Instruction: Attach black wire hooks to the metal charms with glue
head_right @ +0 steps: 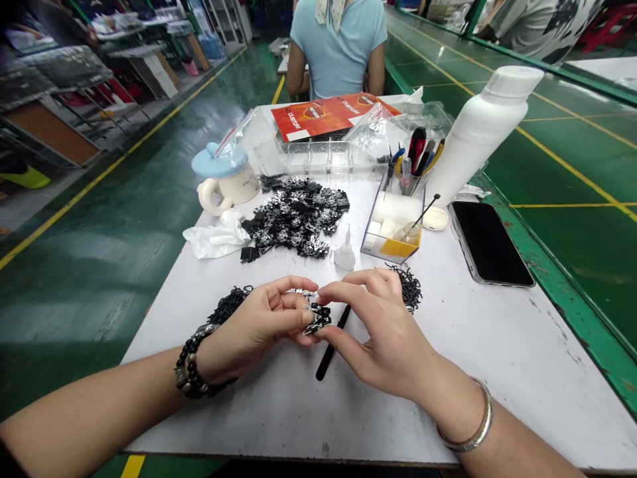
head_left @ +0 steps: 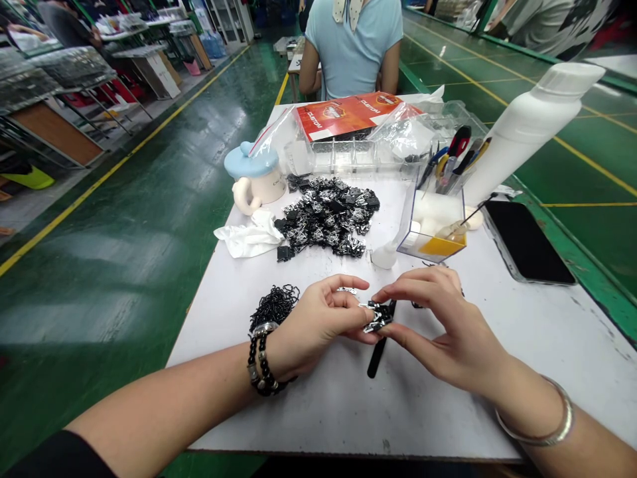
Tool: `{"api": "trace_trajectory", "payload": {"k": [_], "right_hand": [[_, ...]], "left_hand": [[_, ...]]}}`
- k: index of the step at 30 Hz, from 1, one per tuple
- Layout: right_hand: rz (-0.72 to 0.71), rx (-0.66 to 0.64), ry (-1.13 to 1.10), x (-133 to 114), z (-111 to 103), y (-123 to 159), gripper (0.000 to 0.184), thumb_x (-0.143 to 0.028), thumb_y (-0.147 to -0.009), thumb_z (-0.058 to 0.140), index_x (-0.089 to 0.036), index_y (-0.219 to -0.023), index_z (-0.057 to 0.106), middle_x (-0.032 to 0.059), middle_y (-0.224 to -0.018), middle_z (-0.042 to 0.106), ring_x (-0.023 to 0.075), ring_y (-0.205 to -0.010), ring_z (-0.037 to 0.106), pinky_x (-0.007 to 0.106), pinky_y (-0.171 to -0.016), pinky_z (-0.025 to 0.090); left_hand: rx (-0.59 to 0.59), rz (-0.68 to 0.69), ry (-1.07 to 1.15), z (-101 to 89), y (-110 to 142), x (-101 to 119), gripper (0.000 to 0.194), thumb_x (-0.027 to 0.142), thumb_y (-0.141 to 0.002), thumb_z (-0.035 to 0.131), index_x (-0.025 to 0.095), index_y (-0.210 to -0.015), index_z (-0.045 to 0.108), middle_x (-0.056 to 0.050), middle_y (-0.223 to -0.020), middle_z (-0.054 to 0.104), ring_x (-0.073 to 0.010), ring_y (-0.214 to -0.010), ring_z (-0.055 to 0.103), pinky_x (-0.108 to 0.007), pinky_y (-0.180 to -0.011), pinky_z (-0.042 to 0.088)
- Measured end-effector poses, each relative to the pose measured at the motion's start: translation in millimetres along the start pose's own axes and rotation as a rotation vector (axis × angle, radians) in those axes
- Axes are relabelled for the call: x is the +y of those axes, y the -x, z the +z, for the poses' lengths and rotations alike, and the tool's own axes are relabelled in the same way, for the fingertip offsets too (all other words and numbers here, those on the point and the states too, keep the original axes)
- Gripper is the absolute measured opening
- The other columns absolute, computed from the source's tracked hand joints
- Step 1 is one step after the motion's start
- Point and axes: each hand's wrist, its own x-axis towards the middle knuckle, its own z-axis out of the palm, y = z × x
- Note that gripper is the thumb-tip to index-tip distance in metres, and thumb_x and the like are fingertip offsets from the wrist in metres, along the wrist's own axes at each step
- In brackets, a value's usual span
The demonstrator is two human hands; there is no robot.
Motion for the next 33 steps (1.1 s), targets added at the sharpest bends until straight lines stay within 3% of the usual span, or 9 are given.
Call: {"api": "trace_trajectory", "payload": {"k": [21,33], "right_hand": [[0.035,0.019,-0.09,0.3,-1.8,-0.4,0.034,-0.019,-0.082,0.063,-0.023,-0.112,0.049,0.0041,-0.098,0.062,0.0207,-0.095,0.054,0.04,-0.082,0.041],[-0.02,0.042,-0.101,-0.6,-6.7,-1.6,0.038,-0.017,-0.079,0.066,-0.02,-0.114,0.05,0.0075,-0.097,0.06,0.0222,-0.095,0.052,0.04,-0.079,0.042]], "left_hand": [[-0.026,-0.009,0.061,0.2,0.0,-0.1,0.041,0.018,-0.071,0.075,0.013,-0.106,0.054,0.006,-0.063,0.057,-0.0125,-0.062,0.067,-0.022,-0.062,0.053],[-0.103,0.096,0.025,-2.2,2.0,-1.1,0.034,0.016,-0.074,0.073,0.013,-0.103,0.057,0.002,-0.075,0.059,-0.0119,-0.067,0.068,-0.024,-0.069,0.057]]}}
